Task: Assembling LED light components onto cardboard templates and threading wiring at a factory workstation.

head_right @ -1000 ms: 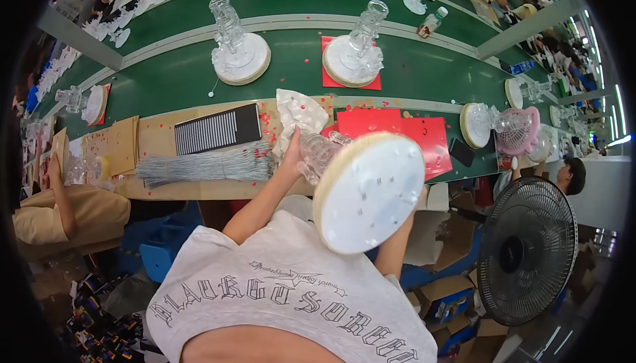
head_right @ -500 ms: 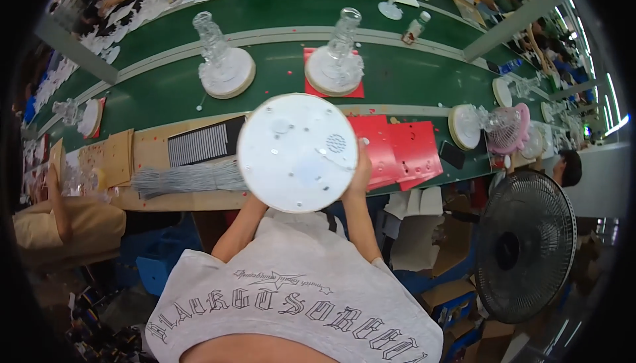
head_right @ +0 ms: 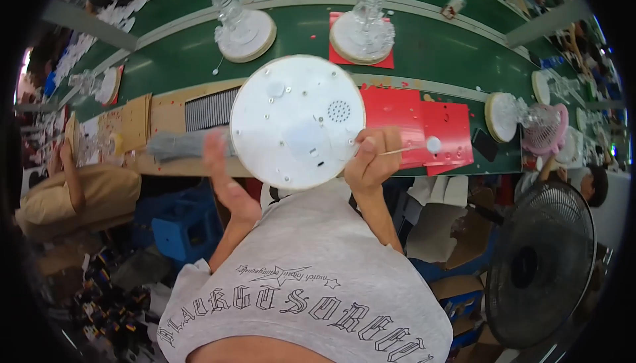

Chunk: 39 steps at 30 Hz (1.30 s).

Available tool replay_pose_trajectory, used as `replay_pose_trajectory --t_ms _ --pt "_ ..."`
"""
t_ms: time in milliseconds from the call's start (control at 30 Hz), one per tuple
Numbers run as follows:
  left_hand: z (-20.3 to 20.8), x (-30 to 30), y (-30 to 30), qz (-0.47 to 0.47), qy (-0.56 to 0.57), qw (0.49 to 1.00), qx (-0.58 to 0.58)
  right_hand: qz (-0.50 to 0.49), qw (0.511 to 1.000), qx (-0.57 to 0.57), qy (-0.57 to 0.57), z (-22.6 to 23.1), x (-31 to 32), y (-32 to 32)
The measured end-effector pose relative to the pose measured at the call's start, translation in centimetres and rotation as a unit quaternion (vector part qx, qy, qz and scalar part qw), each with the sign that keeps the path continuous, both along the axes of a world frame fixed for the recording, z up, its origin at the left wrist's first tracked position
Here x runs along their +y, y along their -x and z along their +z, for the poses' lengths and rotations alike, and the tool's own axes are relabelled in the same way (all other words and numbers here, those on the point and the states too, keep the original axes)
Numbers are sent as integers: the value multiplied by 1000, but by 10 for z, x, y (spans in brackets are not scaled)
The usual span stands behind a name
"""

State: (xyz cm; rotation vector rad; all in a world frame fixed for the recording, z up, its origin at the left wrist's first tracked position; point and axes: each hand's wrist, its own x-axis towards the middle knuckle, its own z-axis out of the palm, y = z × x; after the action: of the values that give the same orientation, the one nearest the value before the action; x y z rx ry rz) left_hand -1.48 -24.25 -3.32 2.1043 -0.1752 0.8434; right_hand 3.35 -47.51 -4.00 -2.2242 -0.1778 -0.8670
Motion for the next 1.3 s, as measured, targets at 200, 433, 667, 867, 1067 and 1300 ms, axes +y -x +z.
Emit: replay_pose_trajectory --t_ms 200,433,667,867,1067,1300 --pt "-14 -9 -21 -15 -12 994 104 295 954 46 38 47 59 4" --pt "-2 3 -32 -111 272 943 154 428 903 16 40 38 70 1" --pt "12 4 -19 -27 399 912 86 384 919 -12 85 34 65 -5" --pt "36 -12 16 19 119 947 298 328 944 -17 37 26 68 4" --pt "27 -20 8 -10 221 909 352 291 956 -13 29 26 61 4" --pt "31 -8 6 -14 110 928 355 50 996 36 -63 -8 -74 -32"
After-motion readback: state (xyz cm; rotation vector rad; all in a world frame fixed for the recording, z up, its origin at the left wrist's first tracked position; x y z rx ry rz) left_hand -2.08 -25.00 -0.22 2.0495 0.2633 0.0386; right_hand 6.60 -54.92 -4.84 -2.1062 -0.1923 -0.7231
